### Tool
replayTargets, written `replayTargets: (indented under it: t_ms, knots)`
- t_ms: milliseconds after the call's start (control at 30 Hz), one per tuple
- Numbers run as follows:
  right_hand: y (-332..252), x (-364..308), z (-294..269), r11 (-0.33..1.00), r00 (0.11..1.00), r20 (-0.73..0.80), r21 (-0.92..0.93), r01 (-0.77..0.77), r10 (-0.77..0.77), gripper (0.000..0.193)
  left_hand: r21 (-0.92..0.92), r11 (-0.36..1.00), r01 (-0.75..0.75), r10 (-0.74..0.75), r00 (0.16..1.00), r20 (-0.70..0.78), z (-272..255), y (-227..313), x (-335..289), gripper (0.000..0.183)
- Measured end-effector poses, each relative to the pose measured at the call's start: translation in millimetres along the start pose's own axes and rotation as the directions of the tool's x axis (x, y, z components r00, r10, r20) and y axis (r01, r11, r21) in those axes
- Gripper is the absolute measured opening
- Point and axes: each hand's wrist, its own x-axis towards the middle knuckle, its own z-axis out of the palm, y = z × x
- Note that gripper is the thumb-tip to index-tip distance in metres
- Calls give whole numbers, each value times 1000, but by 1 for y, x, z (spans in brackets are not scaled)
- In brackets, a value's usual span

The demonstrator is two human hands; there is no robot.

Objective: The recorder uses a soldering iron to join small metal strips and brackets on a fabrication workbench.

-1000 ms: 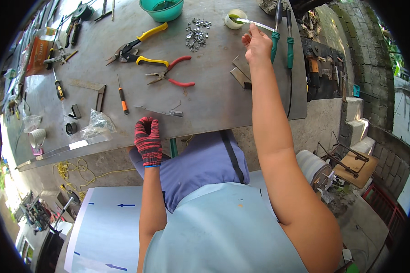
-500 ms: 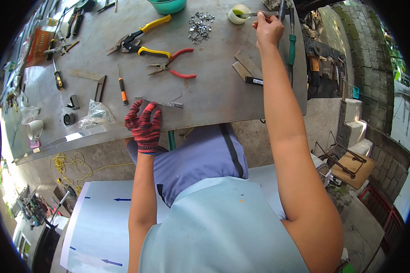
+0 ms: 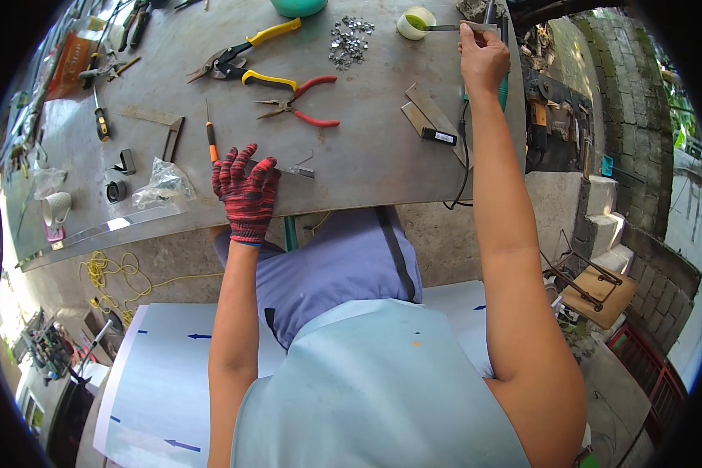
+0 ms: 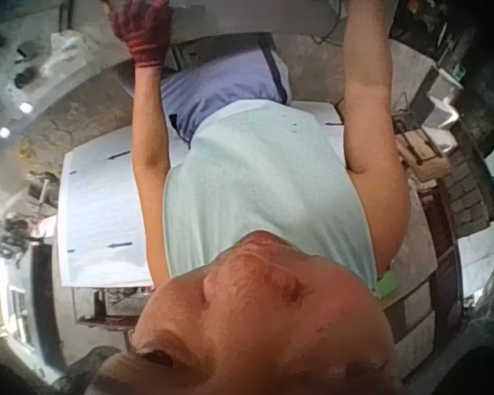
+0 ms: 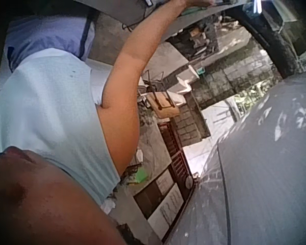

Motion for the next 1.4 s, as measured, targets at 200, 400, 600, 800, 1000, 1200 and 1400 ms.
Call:
replayTargets:
  t_ms: [200, 400, 600, 800, 1000, 1200, 1400]
  knots:
    - [-1, -1, -11, 1000, 1000, 23, -20, 7, -6, 20, -33, 999, 0, 1, 1000, 1, 1, 0, 7, 32]
    - [-80, -60, -29, 937, 943, 324, 300, -178, 75, 20, -33, 999, -32, 33, 999, 29, -4, -3, 14, 26]
    - [-152, -178, -28, 969, 764, 643, 155, -191, 48, 14, -16, 998, -62, 62, 998, 29, 1, -4, 7, 19]
    - [-160, -207, -24, 976, 688, 703, 217, 35, -181, 13, -14, 997, -76, 77, 994, 76, 1, -1, 8, 18]
    - [-157, -211, -17, 976, 621, 753, 191, 109, -217, 12, -28, 998, -60, 61, 996, 72, 1, 1, 5, 21]
    - [-147, -218, -9, 949, 600, 736, 226, 222, -315, 11, -39, 998, -43, 46, 997, 61, 0, 6, 5, 21]
    - [-140, -220, -5, 938, 589, 735, 203, 281, -335, 12, -57, 997, -46, 49, 997, 62, -3, 9, 5, 23]
